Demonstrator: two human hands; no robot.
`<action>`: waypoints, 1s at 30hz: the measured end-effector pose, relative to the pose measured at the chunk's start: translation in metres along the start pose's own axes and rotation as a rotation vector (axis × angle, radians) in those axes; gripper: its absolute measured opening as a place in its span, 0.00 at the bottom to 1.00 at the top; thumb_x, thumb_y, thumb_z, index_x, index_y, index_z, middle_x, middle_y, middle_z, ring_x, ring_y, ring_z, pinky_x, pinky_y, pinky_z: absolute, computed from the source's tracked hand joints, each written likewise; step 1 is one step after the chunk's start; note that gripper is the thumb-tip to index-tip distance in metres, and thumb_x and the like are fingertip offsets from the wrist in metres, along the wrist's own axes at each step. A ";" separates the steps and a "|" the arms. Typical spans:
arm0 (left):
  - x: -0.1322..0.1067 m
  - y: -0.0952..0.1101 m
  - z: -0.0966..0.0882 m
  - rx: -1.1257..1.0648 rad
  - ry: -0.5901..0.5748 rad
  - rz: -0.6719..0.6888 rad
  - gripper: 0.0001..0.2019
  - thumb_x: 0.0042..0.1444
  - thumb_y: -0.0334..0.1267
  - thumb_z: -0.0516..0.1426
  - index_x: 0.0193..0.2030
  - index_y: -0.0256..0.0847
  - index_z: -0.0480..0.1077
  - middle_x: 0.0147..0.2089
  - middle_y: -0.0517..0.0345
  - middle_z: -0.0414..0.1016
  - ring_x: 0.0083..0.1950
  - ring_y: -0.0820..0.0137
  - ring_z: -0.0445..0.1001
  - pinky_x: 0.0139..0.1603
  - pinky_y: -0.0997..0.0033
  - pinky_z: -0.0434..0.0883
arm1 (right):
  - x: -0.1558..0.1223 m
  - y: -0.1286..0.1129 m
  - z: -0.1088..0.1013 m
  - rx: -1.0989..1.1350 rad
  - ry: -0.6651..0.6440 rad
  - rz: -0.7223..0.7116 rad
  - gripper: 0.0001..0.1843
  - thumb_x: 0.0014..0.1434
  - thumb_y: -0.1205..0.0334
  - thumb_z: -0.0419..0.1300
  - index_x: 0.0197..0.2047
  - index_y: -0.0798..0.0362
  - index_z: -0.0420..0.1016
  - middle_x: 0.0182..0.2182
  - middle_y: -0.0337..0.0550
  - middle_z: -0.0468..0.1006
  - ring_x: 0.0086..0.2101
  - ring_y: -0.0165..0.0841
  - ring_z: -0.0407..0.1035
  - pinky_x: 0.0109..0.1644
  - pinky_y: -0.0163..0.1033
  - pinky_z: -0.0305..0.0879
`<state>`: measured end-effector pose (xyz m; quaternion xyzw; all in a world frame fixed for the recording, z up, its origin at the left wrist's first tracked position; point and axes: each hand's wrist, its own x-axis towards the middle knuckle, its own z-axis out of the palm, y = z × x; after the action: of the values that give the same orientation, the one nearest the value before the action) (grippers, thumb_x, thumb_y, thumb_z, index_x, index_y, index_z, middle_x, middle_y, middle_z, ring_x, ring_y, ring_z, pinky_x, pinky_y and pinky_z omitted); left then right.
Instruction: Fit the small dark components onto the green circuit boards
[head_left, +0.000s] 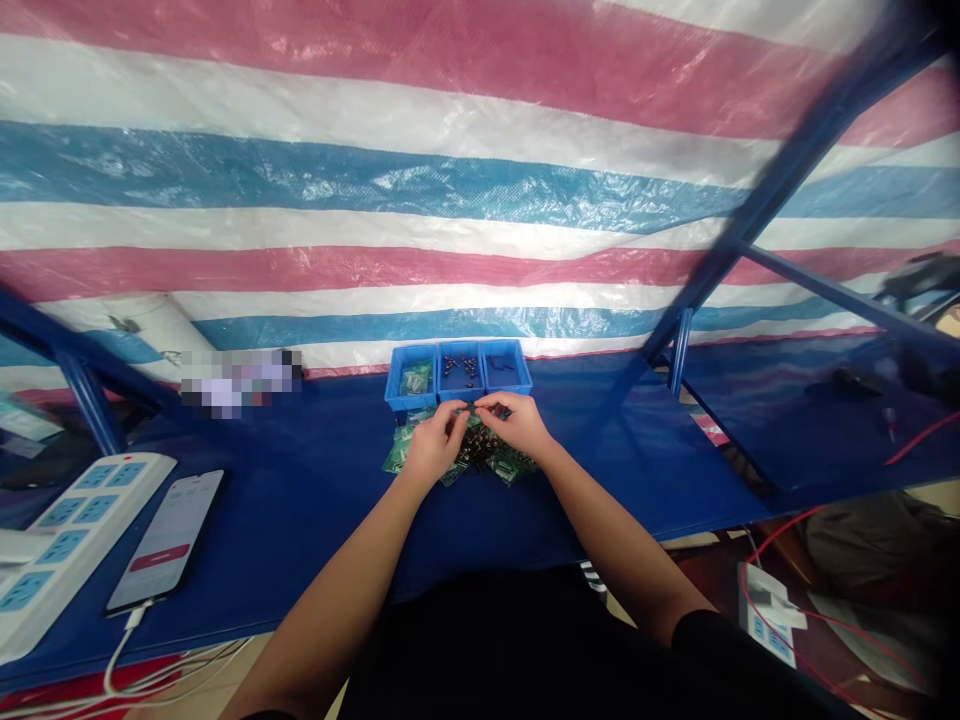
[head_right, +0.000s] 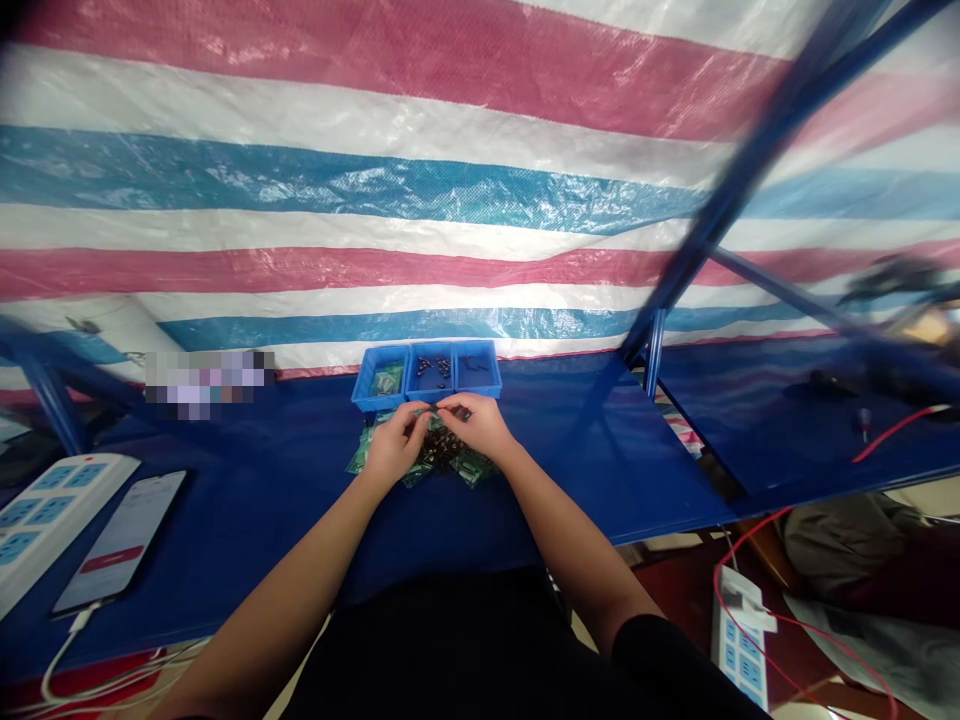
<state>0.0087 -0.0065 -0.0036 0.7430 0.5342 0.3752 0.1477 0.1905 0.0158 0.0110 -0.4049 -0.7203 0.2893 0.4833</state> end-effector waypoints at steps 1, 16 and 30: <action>0.000 0.000 0.000 -0.002 0.005 0.007 0.15 0.63 0.48 0.50 0.52 0.45 0.67 0.31 0.61 0.76 0.29 0.71 0.75 0.32 0.76 0.68 | 0.000 0.001 0.000 0.000 0.007 -0.001 0.11 0.56 0.56 0.60 0.39 0.52 0.79 0.33 0.44 0.81 0.29 0.32 0.73 0.35 0.37 0.72; 0.000 0.002 -0.001 -0.003 -0.012 0.006 0.15 0.64 0.47 0.49 0.52 0.45 0.67 0.30 0.62 0.75 0.29 0.72 0.74 0.32 0.76 0.66 | 0.000 0.000 0.001 0.004 0.025 -0.015 0.11 0.56 0.58 0.61 0.39 0.53 0.79 0.33 0.44 0.81 0.28 0.31 0.73 0.35 0.36 0.72; 0.001 0.002 -0.002 0.007 0.021 0.023 0.15 0.64 0.47 0.50 0.52 0.45 0.68 0.29 0.63 0.75 0.27 0.74 0.73 0.30 0.77 0.66 | 0.000 0.001 0.001 0.015 0.017 -0.042 0.10 0.56 0.59 0.61 0.39 0.53 0.79 0.33 0.44 0.81 0.28 0.31 0.73 0.34 0.36 0.72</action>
<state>0.0089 -0.0069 -0.0011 0.7457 0.5284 0.3827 0.1350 0.1905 0.0163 0.0096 -0.3885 -0.7223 0.2813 0.4982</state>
